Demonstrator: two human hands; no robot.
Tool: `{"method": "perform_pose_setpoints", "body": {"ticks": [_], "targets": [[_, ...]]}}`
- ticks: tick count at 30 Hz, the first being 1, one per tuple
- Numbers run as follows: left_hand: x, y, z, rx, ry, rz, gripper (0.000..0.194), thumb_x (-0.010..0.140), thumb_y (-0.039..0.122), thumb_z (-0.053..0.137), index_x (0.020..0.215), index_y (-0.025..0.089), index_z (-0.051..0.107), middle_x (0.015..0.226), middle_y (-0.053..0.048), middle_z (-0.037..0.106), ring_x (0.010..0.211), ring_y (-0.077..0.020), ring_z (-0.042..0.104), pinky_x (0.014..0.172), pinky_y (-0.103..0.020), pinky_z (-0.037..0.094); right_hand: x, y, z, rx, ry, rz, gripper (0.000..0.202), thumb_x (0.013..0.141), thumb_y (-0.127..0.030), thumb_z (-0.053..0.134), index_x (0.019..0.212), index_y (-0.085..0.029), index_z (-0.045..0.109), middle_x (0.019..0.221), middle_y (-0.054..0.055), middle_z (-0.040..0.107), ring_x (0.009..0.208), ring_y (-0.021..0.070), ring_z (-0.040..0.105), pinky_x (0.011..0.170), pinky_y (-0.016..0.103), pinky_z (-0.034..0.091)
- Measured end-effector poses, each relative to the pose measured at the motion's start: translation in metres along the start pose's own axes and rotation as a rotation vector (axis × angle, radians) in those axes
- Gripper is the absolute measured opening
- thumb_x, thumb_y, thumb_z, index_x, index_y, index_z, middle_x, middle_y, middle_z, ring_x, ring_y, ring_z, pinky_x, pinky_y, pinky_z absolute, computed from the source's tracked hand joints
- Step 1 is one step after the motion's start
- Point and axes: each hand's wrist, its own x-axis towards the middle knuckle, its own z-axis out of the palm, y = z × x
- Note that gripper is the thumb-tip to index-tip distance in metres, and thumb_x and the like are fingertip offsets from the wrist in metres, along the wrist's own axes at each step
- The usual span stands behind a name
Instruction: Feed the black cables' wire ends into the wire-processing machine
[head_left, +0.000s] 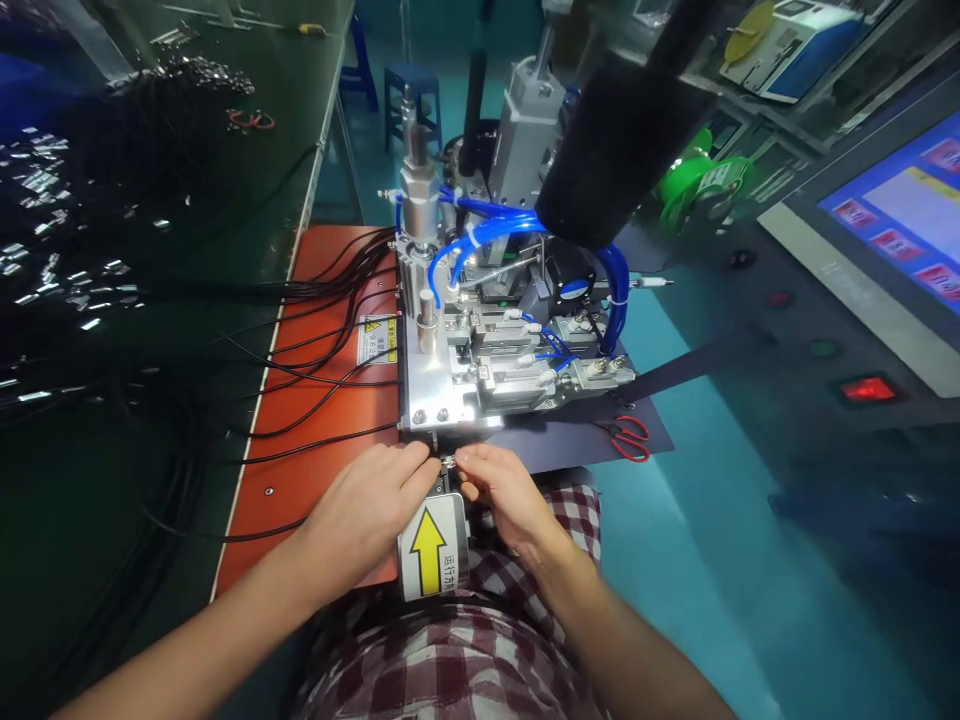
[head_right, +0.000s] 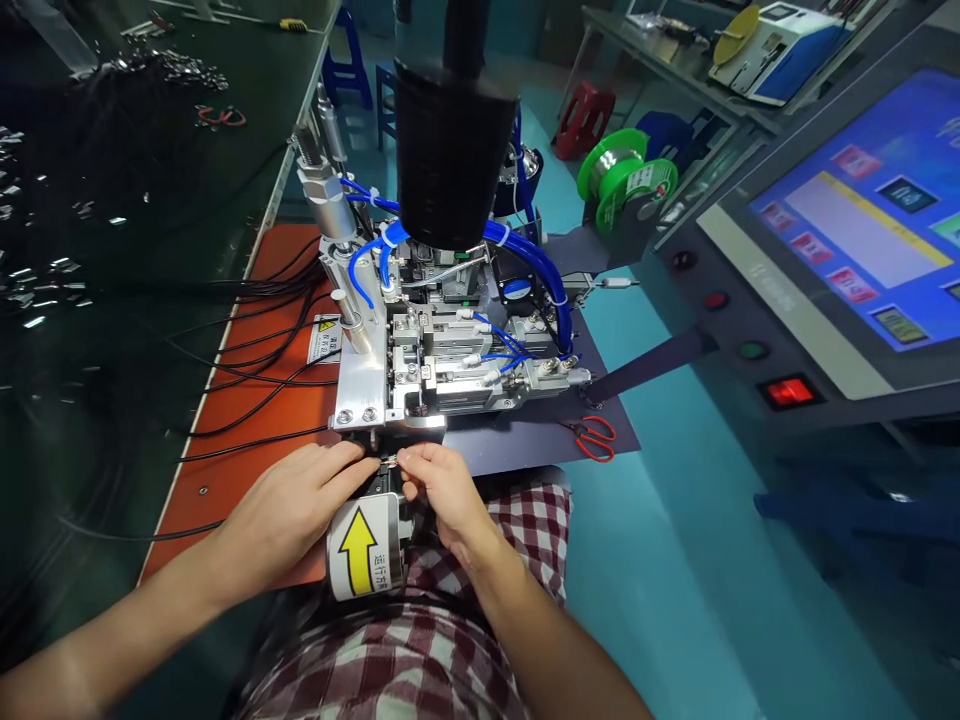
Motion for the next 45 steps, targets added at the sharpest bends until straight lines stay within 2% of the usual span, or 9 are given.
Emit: {"method": "perform_pose_setpoints", "body": {"ticks": [6,9,13,18,26,33,37,41,45], "targets": [[-0.006,0.019,-0.003,-0.085,-0.107,-0.233,0.039,0.080,0.003,0.043,0.115,0.012,0.058,0.100,-0.012,0.060,0.083,-0.0242,0.055,0.069,-0.037,0.051,0.001,0.003,-0.003,0.004,-0.010,-0.011,0.031,0.065,-0.039,0.075,0.066,-0.014,0.056,0.058,-0.005,0.049,0.049,0.0074,0.037,0.050,0.022,0.027],[-0.012,0.025,0.008,-0.169,-0.007,-0.316,0.037,0.086,0.007,0.039,0.119,0.013,0.056,0.106,-0.012,0.058,0.089,-0.0235,0.054,0.076,-0.037,0.052,0.001,0.004,-0.003,0.004,-0.026,-0.019,0.031,0.066,-0.040,0.073,0.067,-0.014,0.055,0.057,-0.005,0.047,0.049,0.0076,0.037,0.052,0.022,0.028],[-0.020,0.027,0.021,-0.204,0.115,-0.361,0.038,0.087,0.008,0.039,0.121,0.015,0.056,0.109,-0.012,0.054,0.095,-0.0244,0.052,0.080,-0.039,0.051,0.001,0.006,-0.002,-0.006,-0.045,-0.035,0.030,0.068,-0.039,0.071,0.069,-0.014,0.055,0.058,-0.005,0.047,0.050,0.0079,0.037,0.053,0.022,0.029],[-0.020,0.030,0.026,-0.223,0.132,-0.423,0.041,0.089,0.009,0.037,0.123,0.023,0.055,0.109,-0.010,0.052,0.093,-0.0242,0.052,0.078,-0.041,0.050,0.002,0.010,-0.001,-0.059,-0.023,-0.128,0.026,0.073,-0.039,0.066,0.069,-0.015,0.055,0.053,-0.005,0.046,0.050,0.0093,0.037,0.053,0.024,0.028],[-0.022,0.029,0.027,-0.197,0.159,-0.391,0.039,0.089,0.010,0.038,0.123,0.021,0.052,0.109,-0.010,0.051,0.094,-0.0241,0.052,0.077,-0.040,0.050,-0.001,0.012,-0.001,-0.258,0.035,-0.288,0.023,0.082,-0.037,0.060,0.072,-0.017,0.054,0.055,-0.005,0.047,0.051,0.0116,0.041,0.052,0.025,0.030],[-0.019,0.030,0.030,-0.139,0.146,-0.374,0.042,0.085,0.006,0.038,0.121,0.020,0.054,0.106,-0.011,0.055,0.089,-0.0254,0.054,0.073,-0.042,0.051,0.004,0.016,-0.003,0.019,-0.069,-0.065,0.029,0.077,-0.041,0.067,0.071,-0.016,0.053,0.052,-0.006,0.046,0.049,0.0092,0.034,0.052,0.024,0.025],[-0.017,0.030,0.029,-0.182,0.174,-0.397,0.041,0.086,0.007,0.035,0.118,0.021,0.056,0.105,-0.010,0.056,0.090,-0.0249,0.055,0.075,-0.042,0.052,0.004,0.017,-0.003,0.033,-0.072,-0.048,0.032,0.075,-0.043,0.070,0.073,-0.016,0.054,0.053,-0.005,0.047,0.051,0.0091,0.034,0.053,0.023,0.025],[-0.035,0.031,0.032,-0.264,0.220,-0.480,0.039,0.091,0.014,0.033,0.125,0.024,0.050,0.117,-0.008,0.054,0.104,-0.0225,0.054,0.086,-0.038,0.051,0.002,0.015,-0.003,0.002,-0.078,-0.067,0.035,0.072,-0.045,0.072,0.071,-0.016,0.053,0.055,-0.005,0.048,0.051,0.0089,0.036,0.054,0.023,0.027],[-0.071,0.040,0.037,-0.153,0.206,-0.629,0.045,0.094,0.023,0.033,0.139,0.028,0.035,0.128,-0.007,0.051,0.113,-0.0228,0.051,0.090,-0.038,0.049,0.002,0.014,-0.003,-0.019,-0.081,-0.075,0.036,0.070,-0.046,0.073,0.069,-0.016,0.053,0.055,-0.005,0.047,0.052,0.0091,0.037,0.055,0.023,0.028]]}}
